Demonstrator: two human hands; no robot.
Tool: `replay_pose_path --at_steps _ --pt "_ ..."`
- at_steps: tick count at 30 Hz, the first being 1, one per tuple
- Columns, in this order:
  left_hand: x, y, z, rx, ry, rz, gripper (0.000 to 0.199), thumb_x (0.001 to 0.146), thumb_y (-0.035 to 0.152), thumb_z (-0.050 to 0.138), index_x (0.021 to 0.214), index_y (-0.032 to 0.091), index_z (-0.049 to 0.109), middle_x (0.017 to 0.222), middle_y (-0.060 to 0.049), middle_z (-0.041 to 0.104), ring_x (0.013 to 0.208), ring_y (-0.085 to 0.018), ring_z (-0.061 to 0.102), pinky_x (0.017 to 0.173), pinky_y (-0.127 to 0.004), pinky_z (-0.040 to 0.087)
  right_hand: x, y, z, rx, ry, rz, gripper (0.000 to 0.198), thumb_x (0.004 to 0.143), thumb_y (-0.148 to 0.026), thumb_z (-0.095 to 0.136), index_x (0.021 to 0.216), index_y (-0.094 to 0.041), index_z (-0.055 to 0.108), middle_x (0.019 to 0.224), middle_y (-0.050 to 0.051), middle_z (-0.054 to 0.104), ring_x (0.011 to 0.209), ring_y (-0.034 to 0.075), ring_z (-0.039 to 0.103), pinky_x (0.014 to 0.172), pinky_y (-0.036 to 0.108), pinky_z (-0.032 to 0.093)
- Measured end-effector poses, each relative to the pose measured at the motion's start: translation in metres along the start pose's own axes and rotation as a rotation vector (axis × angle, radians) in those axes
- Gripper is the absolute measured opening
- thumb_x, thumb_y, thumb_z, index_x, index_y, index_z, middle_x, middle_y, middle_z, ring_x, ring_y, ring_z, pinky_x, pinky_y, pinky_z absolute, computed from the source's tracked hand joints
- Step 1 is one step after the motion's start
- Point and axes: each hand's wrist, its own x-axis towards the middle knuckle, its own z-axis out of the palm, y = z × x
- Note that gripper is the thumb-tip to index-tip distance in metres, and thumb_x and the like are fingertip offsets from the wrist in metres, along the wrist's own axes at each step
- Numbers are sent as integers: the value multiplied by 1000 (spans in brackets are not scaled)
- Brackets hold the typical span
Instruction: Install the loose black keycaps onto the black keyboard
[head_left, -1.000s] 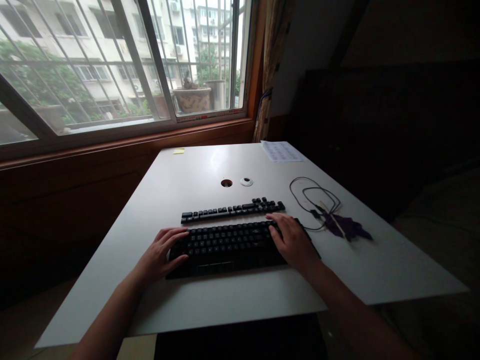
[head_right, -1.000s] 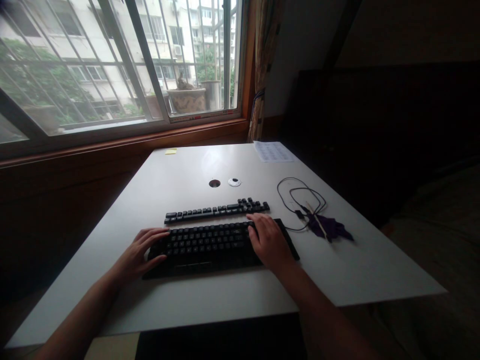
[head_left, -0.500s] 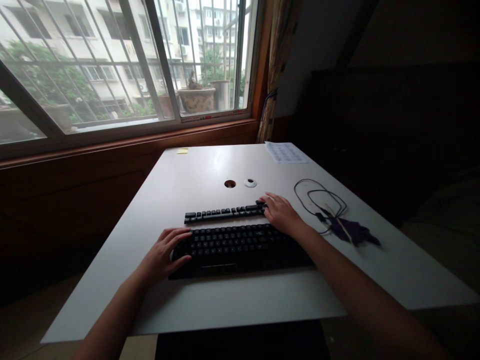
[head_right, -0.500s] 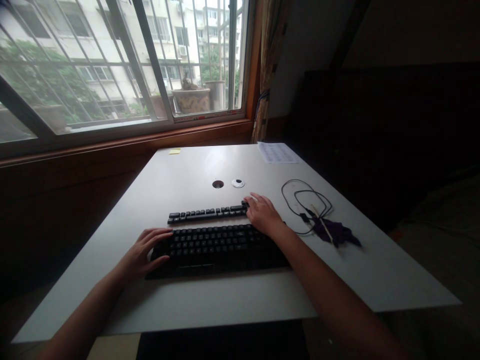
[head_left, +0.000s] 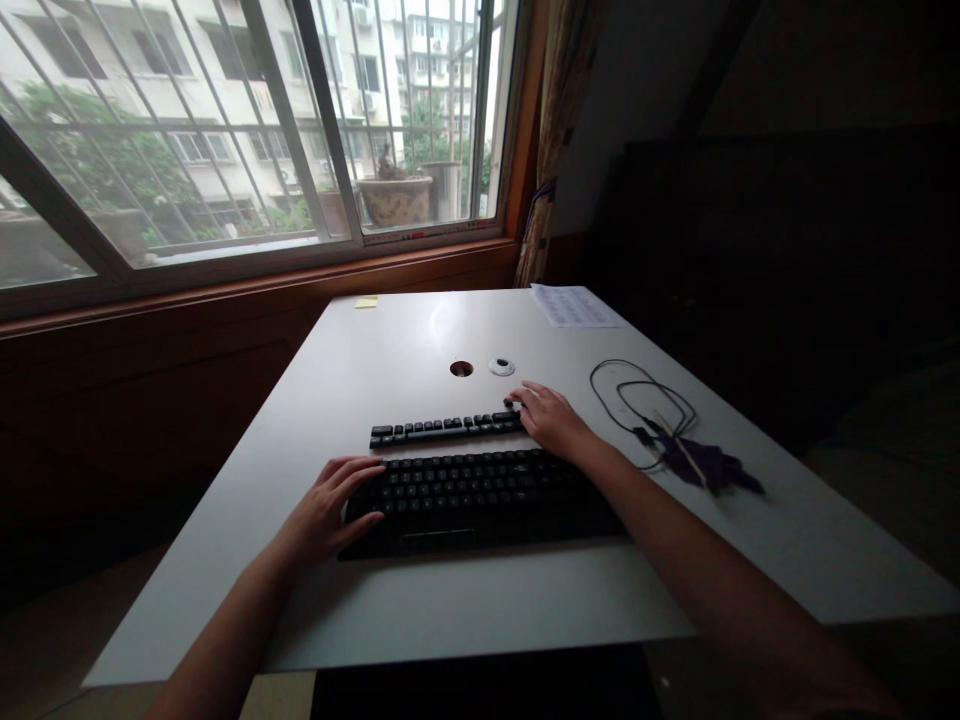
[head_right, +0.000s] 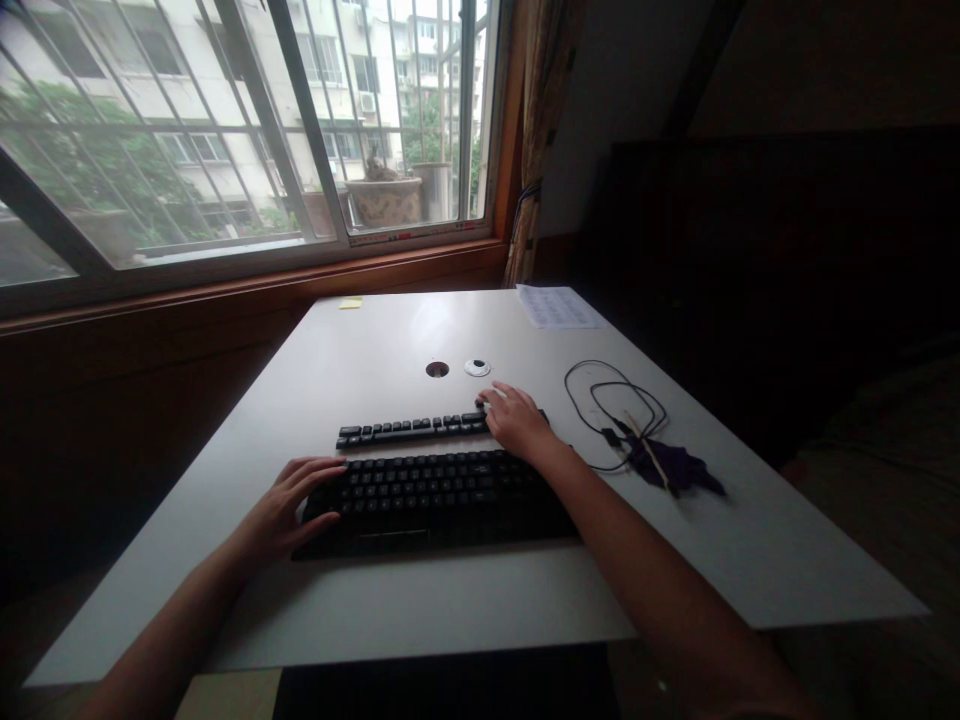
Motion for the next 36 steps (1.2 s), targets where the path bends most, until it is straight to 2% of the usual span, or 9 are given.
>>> replay_pose_path --at_steps 5,11,17,23,28,32,36 --pt "0 1 -1 -2 4 -8 60 96 36 71 152 34 48 149 -8 59 136 -31 52 112 -54 52 25 12 -2 33 21 34 32 98 -16 50 124 -19 68 130 13 71 131 29 56 112 49 45" --pt "0 1 -1 -4 5 -7 61 95 36 71 152 34 48 149 -8 60 136 -30 52 112 -53 52 49 22 2 81 -54 12 22 90 -15 69 110 -22 75 112 8 76 118 26 61 105 42 49" --pt "1 2 -2 -6 5 -9 61 95 36 71 151 34 48 149 -8 60 135 -30 52 112 -53 52 57 22 6 104 -76 10 20 84 -12 77 101 -22 77 107 7 76 115 25 63 100 39 51" --pt "1 2 -1 -2 8 1 61 95 35 71 151 32 49 149 -8 59 136 -29 51 113 -51 51 55 19 1 152 -12 -37 16 84 -12 78 96 -23 76 102 7 77 113 27 63 102 43 50" --pt "0 0 -1 4 4 12 61 95 34 71 151 31 49 150 -8 59 136 -29 51 113 -50 51 21 13 -25 212 64 -114 12 87 -17 76 95 -26 75 102 4 78 111 28 62 103 46 51" --pt "0 -1 -1 14 0 2 61 95 35 71 151 32 48 150 -8 59 137 -29 50 114 -50 50 -34 12 -51 256 114 -163 9 92 -21 72 99 -27 75 100 4 77 107 27 64 99 46 53" --pt "0 -1 -1 15 -2 0 61 96 36 71 152 33 48 150 -8 59 137 -29 51 114 -51 50 -98 16 -65 258 164 -156 10 98 -25 67 106 -28 73 103 4 76 104 26 66 95 45 56"
